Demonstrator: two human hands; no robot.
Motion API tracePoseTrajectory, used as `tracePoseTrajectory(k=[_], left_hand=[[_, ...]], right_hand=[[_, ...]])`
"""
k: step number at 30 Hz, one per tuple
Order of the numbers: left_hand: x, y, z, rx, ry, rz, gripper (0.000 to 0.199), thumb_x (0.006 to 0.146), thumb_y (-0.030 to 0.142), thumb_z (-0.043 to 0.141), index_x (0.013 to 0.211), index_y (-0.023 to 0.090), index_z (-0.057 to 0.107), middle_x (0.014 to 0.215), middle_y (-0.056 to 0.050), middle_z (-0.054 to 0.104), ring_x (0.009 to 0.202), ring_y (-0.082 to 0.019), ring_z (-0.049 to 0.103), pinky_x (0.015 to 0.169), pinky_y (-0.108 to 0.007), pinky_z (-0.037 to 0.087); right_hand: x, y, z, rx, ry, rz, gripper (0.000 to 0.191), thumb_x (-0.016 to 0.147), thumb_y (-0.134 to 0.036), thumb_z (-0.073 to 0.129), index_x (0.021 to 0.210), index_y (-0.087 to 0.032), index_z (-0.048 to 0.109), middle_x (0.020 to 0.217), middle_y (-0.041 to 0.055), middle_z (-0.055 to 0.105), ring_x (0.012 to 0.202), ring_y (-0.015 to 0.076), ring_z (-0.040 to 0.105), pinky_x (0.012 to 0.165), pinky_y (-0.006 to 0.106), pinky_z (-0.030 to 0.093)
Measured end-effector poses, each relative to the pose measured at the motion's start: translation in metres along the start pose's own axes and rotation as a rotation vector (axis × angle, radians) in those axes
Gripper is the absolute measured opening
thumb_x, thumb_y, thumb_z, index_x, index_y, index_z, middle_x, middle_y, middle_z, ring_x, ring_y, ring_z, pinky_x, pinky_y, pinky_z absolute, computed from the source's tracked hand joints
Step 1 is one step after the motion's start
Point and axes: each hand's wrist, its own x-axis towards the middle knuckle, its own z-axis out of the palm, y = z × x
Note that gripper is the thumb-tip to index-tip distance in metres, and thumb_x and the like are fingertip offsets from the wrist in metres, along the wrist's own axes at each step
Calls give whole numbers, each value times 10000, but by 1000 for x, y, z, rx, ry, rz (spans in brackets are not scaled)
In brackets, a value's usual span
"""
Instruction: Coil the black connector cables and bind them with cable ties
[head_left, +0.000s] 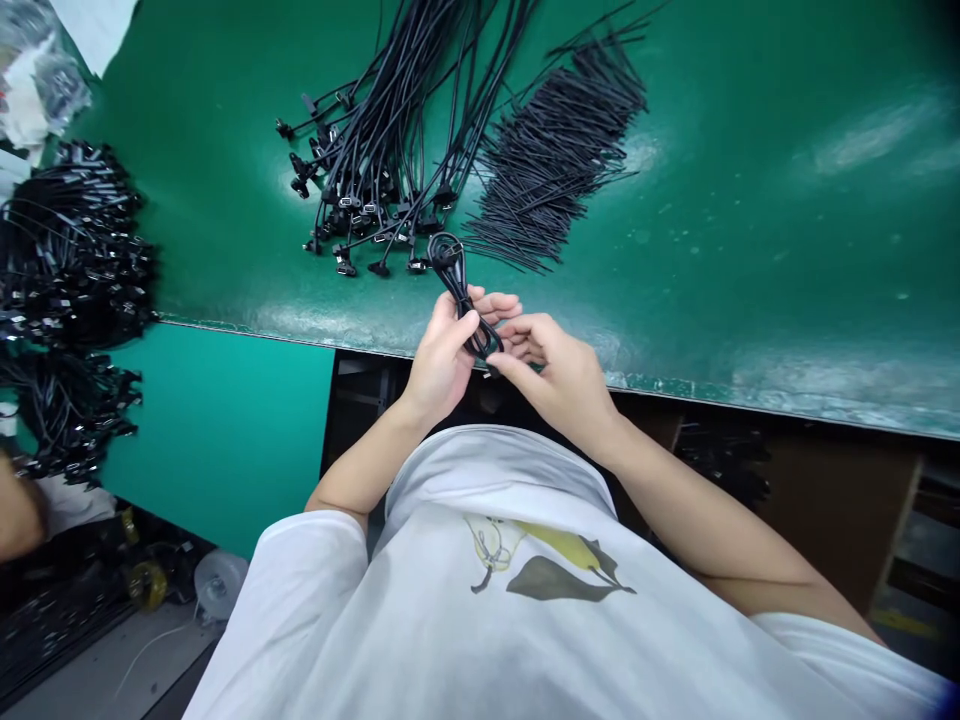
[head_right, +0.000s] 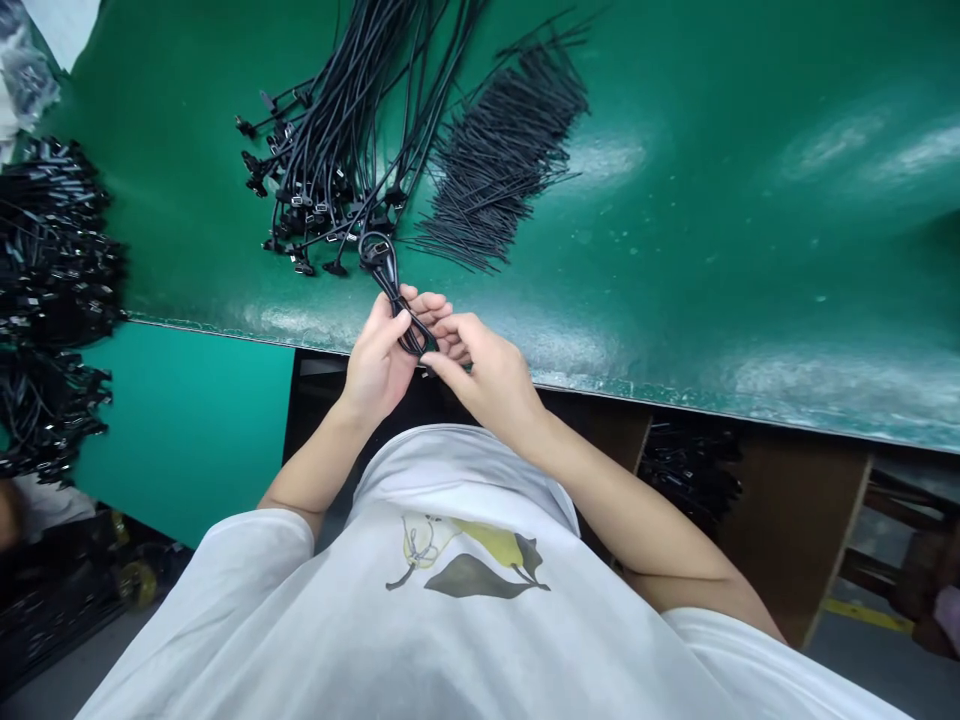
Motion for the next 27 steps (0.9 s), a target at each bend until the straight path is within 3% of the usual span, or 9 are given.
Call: tracePoseTrajectory(k=[3, 7, 11, 14, 19, 23, 27], left_hand=[[0, 4, 0, -42, 3, -8, 262, 1031, 247, 357, 1053, 176, 607, 977, -36, 722, 1249, -211, 636, 1145, -443, 431], [0, 7, 3, -95, 21, -1, 322, 1045, 251, 339, 1033, 160, 648, 897, -28, 703, 1185, -193, 668, 1136, -411, 447], [-2, 2, 10, -191, 44, 1, 378, 1062, 319, 311, 924, 160, 624, 807, -14, 638, 1002, -153, 703, 1104, -413, 474], [-5, -4, 18, -203, 47, 42, 399, 1064, 357, 287, 835, 173, 556, 733, 14, 551, 804, -103, 664, 1095, -409, 476], [-11, -13, 29, -150, 82, 109, 387, 1057, 409, 259, 828, 200, 490, 693, 37, 443, 668, -80, 543, 1108, -405, 457], [-10, -17, 28, -47, 113, 97, 388, 1032, 497, 290, 836, 213, 467, 727, 25, 409, 775, -113, 561, 1138, -444, 414], [-8, -16, 25, 16, 104, 56, 403, 1021, 544, 288, 867, 219, 469, 789, 2, 461, 913, -145, 596, 1141, -466, 407]], right_hand=[[2, -2, -2, -30, 27, -5, 99, 902, -294, 609, 943, -204, 598, 818, -1, 673, 677, 123, 639, 642, 242, 519], [1, -2, -4, -215, 117, -188, 35, 912, -228, 596, 904, -197, 612, 773, -4, 653, 644, 116, 598, 625, 234, 474], [-2, -6, -2, -453, 188, -398, 65, 947, -200, 576, 918, -186, 633, 804, 24, 682, 694, 133, 614, 648, 245, 446], [-3, -10, 2, -510, 233, -469, 100, 955, -198, 574, 872, -178, 626, 769, 23, 674, 686, 131, 615, 643, 238, 433], [-4, -10, 6, -560, 310, -427, 143, 961, -239, 561, 841, -186, 619, 715, 24, 651, 619, 144, 583, 588, 265, 399], [-5, -7, 6, -544, 299, -360, 170, 972, -281, 532, 855, -199, 624, 746, 45, 676, 634, 167, 610, 589, 285, 411], [-5, -6, 4, -481, 260, -288, 211, 965, -317, 518, 796, -209, 586, 666, 21, 614, 557, 147, 542, 552, 282, 392]])
